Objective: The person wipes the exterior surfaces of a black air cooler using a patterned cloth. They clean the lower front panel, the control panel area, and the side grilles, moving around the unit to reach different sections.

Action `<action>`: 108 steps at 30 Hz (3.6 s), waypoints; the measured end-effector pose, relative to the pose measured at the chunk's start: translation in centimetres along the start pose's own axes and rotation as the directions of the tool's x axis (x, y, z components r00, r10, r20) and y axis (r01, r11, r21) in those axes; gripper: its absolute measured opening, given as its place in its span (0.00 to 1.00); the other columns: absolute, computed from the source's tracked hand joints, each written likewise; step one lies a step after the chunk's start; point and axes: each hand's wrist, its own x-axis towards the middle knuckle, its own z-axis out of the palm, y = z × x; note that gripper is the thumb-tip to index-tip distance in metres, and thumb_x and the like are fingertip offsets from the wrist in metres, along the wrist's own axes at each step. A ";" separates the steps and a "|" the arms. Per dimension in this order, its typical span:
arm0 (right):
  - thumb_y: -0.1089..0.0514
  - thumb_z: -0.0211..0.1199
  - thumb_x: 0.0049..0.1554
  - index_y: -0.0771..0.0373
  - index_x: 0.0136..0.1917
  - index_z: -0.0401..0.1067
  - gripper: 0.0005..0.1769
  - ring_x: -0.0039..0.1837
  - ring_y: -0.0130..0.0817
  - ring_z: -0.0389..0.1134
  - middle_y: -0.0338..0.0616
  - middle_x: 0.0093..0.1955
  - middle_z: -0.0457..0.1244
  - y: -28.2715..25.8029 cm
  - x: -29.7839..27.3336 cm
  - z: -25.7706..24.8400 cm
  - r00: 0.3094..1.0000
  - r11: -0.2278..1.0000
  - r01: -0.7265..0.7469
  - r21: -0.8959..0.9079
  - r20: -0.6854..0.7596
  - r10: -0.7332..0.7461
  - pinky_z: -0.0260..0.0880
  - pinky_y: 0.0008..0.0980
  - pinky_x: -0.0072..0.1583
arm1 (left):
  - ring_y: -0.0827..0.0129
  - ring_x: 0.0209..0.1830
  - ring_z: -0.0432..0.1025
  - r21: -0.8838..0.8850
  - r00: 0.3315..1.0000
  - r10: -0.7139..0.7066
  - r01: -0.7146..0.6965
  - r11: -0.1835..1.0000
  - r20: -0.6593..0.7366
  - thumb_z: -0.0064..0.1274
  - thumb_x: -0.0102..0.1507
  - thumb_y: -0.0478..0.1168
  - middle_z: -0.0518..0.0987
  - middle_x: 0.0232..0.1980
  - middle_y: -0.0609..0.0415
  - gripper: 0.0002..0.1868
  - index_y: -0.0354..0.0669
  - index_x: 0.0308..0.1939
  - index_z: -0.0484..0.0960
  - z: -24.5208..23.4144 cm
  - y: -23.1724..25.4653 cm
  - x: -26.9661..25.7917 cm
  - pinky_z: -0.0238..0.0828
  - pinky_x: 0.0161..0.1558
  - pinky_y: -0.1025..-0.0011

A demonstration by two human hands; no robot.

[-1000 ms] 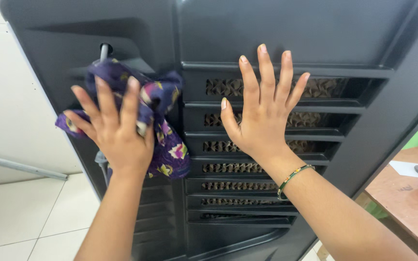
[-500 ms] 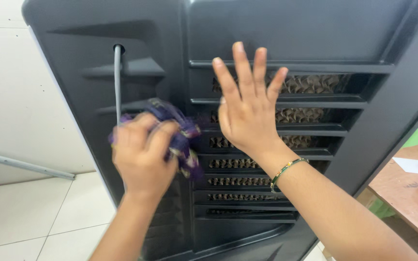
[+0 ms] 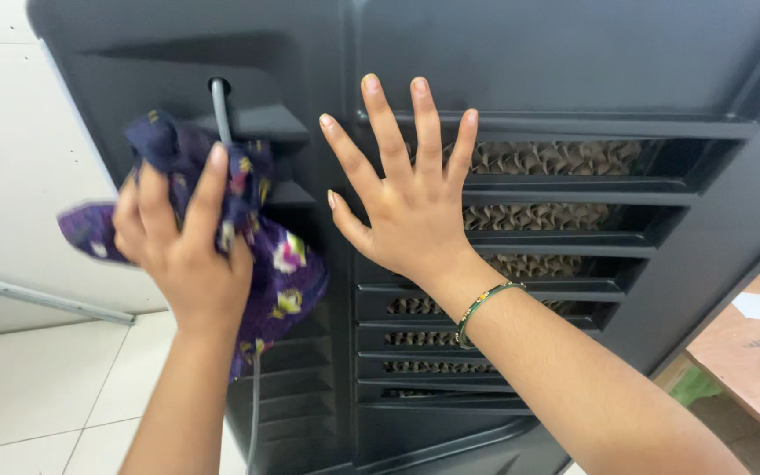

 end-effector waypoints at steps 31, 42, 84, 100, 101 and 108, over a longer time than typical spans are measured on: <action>0.18 0.44 0.65 0.45 0.81 0.65 0.44 0.85 0.62 0.34 0.53 0.86 0.42 -0.4 0.4 -0.7 1.000 0.997 -0.028 0.078 0.000 0.028 0.17 0.69 0.77 | 0.27 0.80 0.45 0.207 0.998 -0.014 0.000 0.978 0.062 0.67 0.63 0.52 0.51 0.80 0.41 0.35 0.72 0.74 0.75 2.2 3.1 -3.9 0.47 0.71 0.26; 0.20 0.49 0.67 0.46 0.82 0.65 0.42 0.85 0.62 0.34 0.54 0.86 0.41 -0.4 0.1 -0.5 1.000 0.997 -0.019 0.071 0.003 0.018 0.18 0.69 0.78 | 0.40 0.76 0.55 0.160 0.994 0.038 -0.054 0.986 0.102 0.62 0.58 0.36 0.60 0.74 0.55 0.28 0.70 0.60 0.86 1.2 1.7 -10.0 0.54 0.72 0.41; 0.45 0.66 0.66 0.50 0.85 0.52 0.40 0.88 0.57 0.35 0.55 0.88 0.37 20.6 -15.9 -11.9 0.980 0.984 0.048 0.170 -0.196 -0.014 0.29 0.58 0.84 | 0.53 0.67 0.72 -0.777 0.882 0.434 -0.138 0.614 0.186 0.49 0.64 0.44 0.73 0.69 0.52 0.26 0.55 0.68 0.70 11.5 34.9 -2.4 0.70 0.63 0.56; 0.38 0.60 0.60 0.67 0.74 0.61 0.40 0.70 0.54 0.61 0.56 0.68 0.61 15.5 -11.1 -11.5 1.000 0.957 -0.015 0.291 0.005 0.014 0.52 0.56 0.74 | 0.63 0.44 0.73 -0.551 0.905 0.426 -0.361 0.753 -0.010 0.66 0.57 0.42 0.71 0.67 0.55 0.33 0.50 0.68 0.77 5.4 23.8 1.7 0.71 0.45 0.64; 0.39 0.61 0.59 0.66 0.74 0.61 0.40 0.70 0.54 0.62 0.57 0.68 0.62 14.6 -10.8 -11.0 1.000 0.962 -0.020 0.271 0.025 0.014 0.51 0.56 0.74 | 0.61 0.46 0.72 -0.553 0.927 0.373 -0.328 0.766 -0.034 0.67 0.55 0.43 0.69 0.72 0.52 0.37 0.47 0.69 0.75 4.5 22.4 2.0 0.70 0.48 0.63; 0.55 0.66 0.55 0.58 0.71 0.66 0.32 0.68 0.44 0.65 0.49 0.67 0.64 7.8 -7.6 -7.6 0.998 0.953 0.048 0.298 0.016 -0.055 0.50 0.57 0.76 | 0.58 0.42 0.71 -0.282 0.931 0.348 -0.307 0.909 0.107 0.69 0.50 0.46 0.74 0.63 0.50 0.41 0.41 0.66 0.74 1.5 14.6 2.5 0.63 0.47 0.60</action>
